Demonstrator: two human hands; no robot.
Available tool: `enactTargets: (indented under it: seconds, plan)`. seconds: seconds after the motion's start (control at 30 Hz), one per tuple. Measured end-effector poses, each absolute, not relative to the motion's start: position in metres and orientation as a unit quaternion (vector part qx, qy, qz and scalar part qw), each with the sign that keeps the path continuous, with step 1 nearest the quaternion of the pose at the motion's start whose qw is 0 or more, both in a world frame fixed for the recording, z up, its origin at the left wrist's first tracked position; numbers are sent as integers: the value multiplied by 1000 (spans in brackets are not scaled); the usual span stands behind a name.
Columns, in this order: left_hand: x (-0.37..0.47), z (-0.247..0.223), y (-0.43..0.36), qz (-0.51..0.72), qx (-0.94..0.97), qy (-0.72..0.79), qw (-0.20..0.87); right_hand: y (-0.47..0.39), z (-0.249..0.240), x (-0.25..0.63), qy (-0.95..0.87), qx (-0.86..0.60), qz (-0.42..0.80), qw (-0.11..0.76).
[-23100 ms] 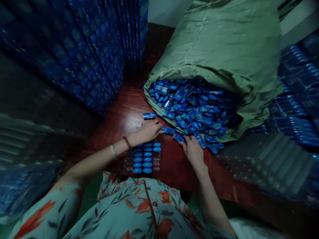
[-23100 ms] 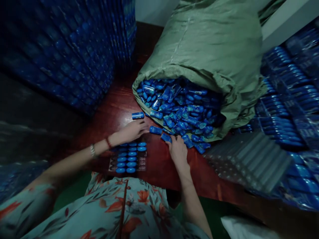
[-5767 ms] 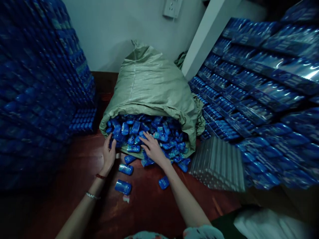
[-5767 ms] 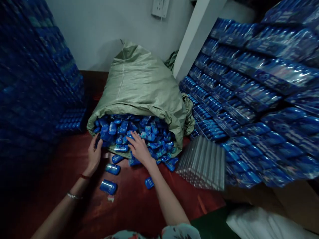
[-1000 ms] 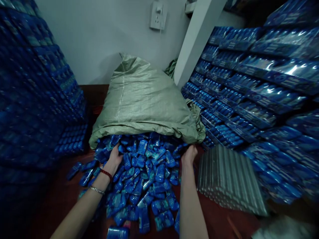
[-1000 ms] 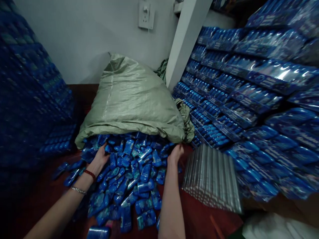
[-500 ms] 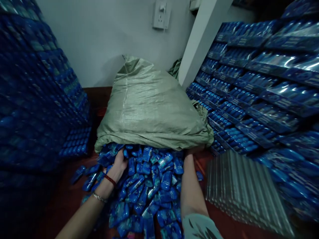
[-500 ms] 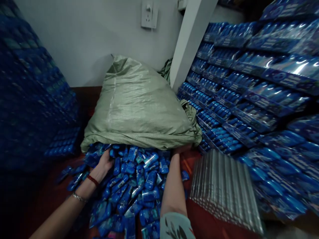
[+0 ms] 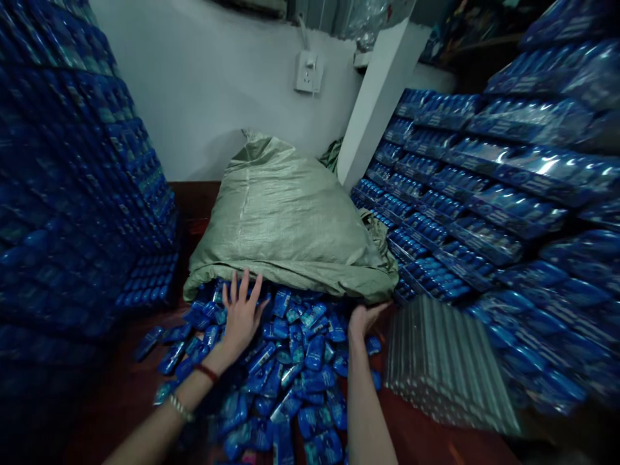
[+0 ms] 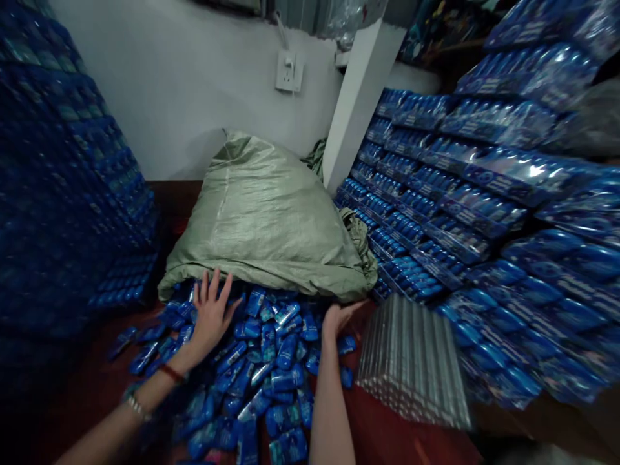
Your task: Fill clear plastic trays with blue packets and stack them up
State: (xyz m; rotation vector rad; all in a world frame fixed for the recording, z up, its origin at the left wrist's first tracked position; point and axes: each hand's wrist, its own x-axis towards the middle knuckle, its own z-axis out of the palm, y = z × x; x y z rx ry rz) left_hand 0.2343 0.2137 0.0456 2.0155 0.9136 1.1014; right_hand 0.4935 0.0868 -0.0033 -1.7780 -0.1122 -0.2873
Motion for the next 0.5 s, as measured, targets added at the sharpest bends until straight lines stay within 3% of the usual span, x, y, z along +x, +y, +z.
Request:
enactTargets:
  seconds: [0.1,0.27,0.4,0.5]
  plan:
    - [249,52,269,392,824,274,303,87,4,485,-126,-771,-111,614]
    - [268,81,333,395,787,233,413,114,23,500,-196,-749,-72,629]
    - [286,122,349,404,736,261,476,139,30,513,-132,-741,-138,644]
    - [292,155,358,315,720,298,542,146,34,513,-109,-735,-200,639]
